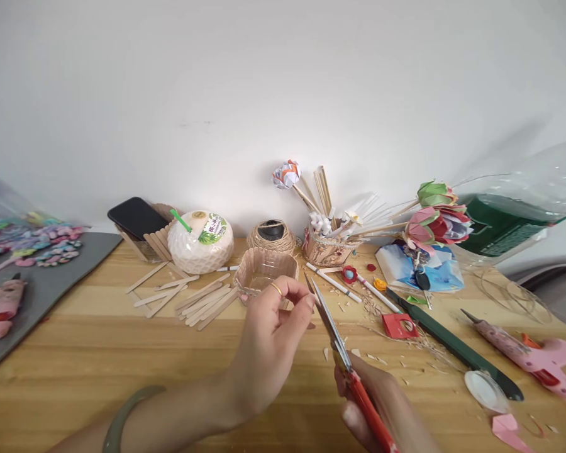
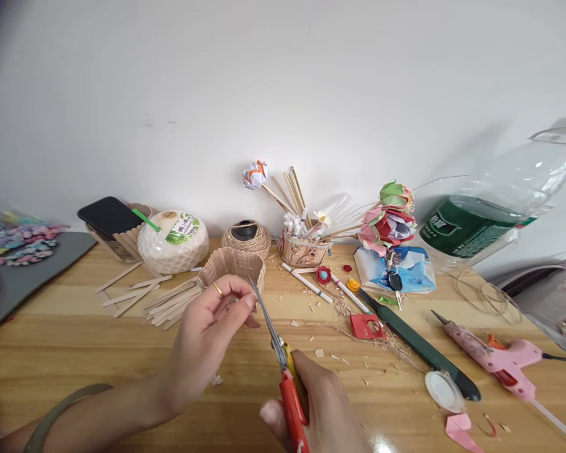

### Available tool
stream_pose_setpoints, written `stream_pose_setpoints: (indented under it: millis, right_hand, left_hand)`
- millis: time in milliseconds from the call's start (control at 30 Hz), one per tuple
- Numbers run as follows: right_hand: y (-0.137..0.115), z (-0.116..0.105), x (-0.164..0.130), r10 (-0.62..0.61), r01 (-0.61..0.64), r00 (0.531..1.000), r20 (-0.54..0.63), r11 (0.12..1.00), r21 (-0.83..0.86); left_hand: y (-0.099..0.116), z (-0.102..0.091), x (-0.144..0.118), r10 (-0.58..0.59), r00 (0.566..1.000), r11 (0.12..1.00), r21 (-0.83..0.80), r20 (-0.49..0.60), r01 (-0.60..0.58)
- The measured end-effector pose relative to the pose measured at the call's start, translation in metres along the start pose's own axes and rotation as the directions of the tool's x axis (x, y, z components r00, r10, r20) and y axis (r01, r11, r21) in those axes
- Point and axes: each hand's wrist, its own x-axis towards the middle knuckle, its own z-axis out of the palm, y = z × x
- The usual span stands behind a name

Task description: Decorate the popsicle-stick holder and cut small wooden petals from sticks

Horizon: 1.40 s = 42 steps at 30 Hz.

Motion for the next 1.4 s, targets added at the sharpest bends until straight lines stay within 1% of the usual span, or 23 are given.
stream_pose_setpoints:
  millis: [300, 467, 567, 700, 833, 933, 1000, 1133, 1200, 1300, 1400]
  right_hand:
    - [-0.010, 0.000, 0.000, 0.052, -0.052, 0.999, -0.006, 0.995, 0.083]
    - [-0.015, -0.004, 0.001, 0.094, -0.093, 0.996, -0.011, 0.993, 0.077]
    - [-0.015, -0.006, 0.001, 0.121, -0.121, 0.993, 0.010, 0.991, 0.055]
    - [-0.016, -0.005, 0.001, 0.132, -0.133, 0.991, 0.007, 0.990, 0.040]
    - [-0.014, -0.004, 0.001, 0.136, -0.135, 0.990, -0.026, 0.990, 0.034]
    - [-0.010, -0.004, 0.001, 0.120, -0.120, 0.993, 0.004, 0.993, 0.017]
    - [-0.009, -0.004, 0.001, 0.119, -0.119, 0.993, 0.002, 0.993, 0.006]
    - [-0.014, -0.005, 0.001, 0.110, -0.110, 0.991, -0.078, 0.994, 0.004]
    - [-0.016, -0.005, 0.001, 0.113, -0.112, 0.990, -0.087, 0.994, 0.010]
    - [-0.013, -0.004, 0.001, 0.134, -0.133, 0.988, -0.081, 0.991, 0.017]
    - [-0.005, 0.000, 0.000, 0.173, -0.169, 0.983, -0.057, 0.983, 0.073]
  left_hand:
    - [0.000, 0.000, 0.001, 0.026, 1.000, 1.000, 0.006, -0.014, -0.026]
    - [0.001, 0.000, 0.001, 0.007, 1.000, 1.000, -0.001, -0.021, -0.007]
    - [0.002, 0.000, 0.001, 0.001, 1.000, 1.000, -0.006, -0.020, -0.002]
    - [0.000, 0.000, 0.000, -0.002, 1.000, 1.000, -0.017, -0.014, 0.002]
    - [-0.001, 0.000, 0.001, -0.014, 1.000, 1.000, -0.018, -0.019, 0.014]
    - [0.000, 0.000, 0.001, -0.014, 1.000, 1.000, -0.009, -0.023, 0.014]
    - [0.001, 0.000, 0.001, -0.012, 1.000, 1.000, -0.010, -0.022, 0.012]
    - [0.001, 0.000, 0.001, -0.025, 0.999, 1.000, -0.013, -0.025, 0.025]
    - [0.001, 0.000, 0.001, -0.031, 0.999, 0.999, -0.013, -0.029, 0.031]
    - [0.001, 0.000, 0.001, -0.031, 0.999, 0.999, -0.013, -0.029, 0.031]
    - [0.002, 0.001, 0.001, -0.035, 0.999, 0.999, -0.030, -0.035, 0.034]
